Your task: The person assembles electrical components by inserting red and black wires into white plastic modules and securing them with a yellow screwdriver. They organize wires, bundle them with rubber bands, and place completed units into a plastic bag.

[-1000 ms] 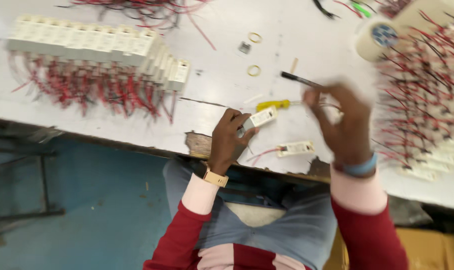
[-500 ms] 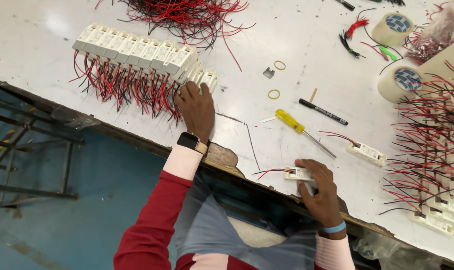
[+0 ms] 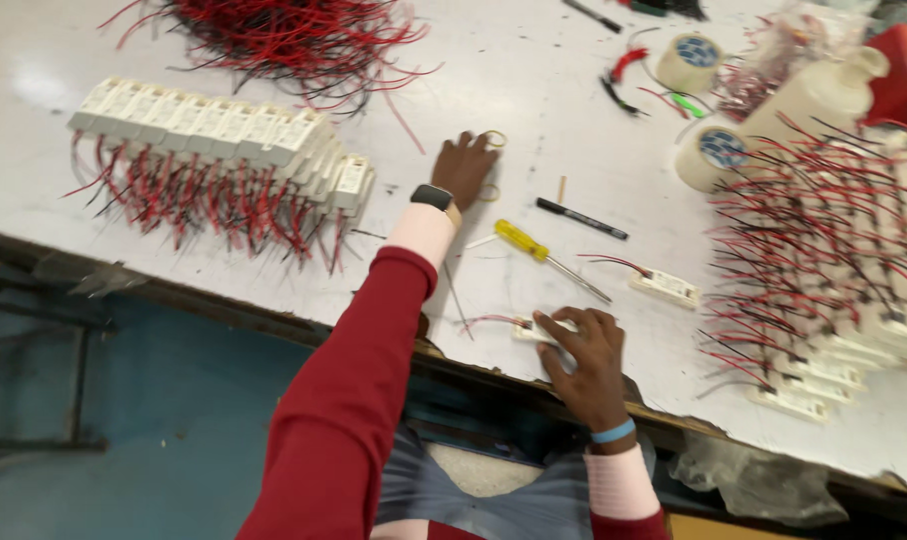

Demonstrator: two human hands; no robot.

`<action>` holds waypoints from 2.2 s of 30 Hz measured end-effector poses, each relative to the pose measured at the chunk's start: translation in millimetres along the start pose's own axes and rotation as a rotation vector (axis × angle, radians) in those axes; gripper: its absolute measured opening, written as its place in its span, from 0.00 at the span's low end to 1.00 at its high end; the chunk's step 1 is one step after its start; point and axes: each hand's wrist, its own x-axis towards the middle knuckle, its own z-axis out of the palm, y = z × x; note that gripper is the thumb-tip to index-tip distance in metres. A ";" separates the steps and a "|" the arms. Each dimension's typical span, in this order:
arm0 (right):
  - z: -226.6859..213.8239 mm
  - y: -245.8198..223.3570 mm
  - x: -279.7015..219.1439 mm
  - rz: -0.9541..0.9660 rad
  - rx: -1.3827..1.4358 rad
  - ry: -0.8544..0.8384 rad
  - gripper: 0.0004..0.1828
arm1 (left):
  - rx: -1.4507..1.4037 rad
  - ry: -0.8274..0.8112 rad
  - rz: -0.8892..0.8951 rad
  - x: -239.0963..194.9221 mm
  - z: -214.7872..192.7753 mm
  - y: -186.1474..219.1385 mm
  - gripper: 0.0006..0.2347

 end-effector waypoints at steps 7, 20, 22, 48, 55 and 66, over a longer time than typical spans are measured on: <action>-1.4 5.2 1.3 0.055 0.072 0.046 0.24 | -0.468 0.099 -0.191 -26.6 -37.0 20.3 0.07; -7.1 -15.6 33.7 0.564 1.082 -0.029 0.12 | -1.204 0.283 -0.193 -151.4 -144.7 160.2 0.06; -10.3 -9.8 37.1 0.584 1.228 -0.116 0.12 | -1.176 0.297 -0.149 -152.5 -141.8 157.0 0.05; -12.8 0.4 41.8 0.074 0.325 -0.322 0.20 | -0.898 0.042 -0.269 -173.0 -125.5 138.6 0.03; -15.4 2.6 42.3 0.067 0.310 -0.370 0.17 | -0.851 0.073 -0.256 -171.8 -125.9 142.1 0.03; -14.5 0.7 37.7 0.129 0.328 -0.311 0.18 | -0.858 0.038 -0.278 -169.4 -126.6 142.5 0.04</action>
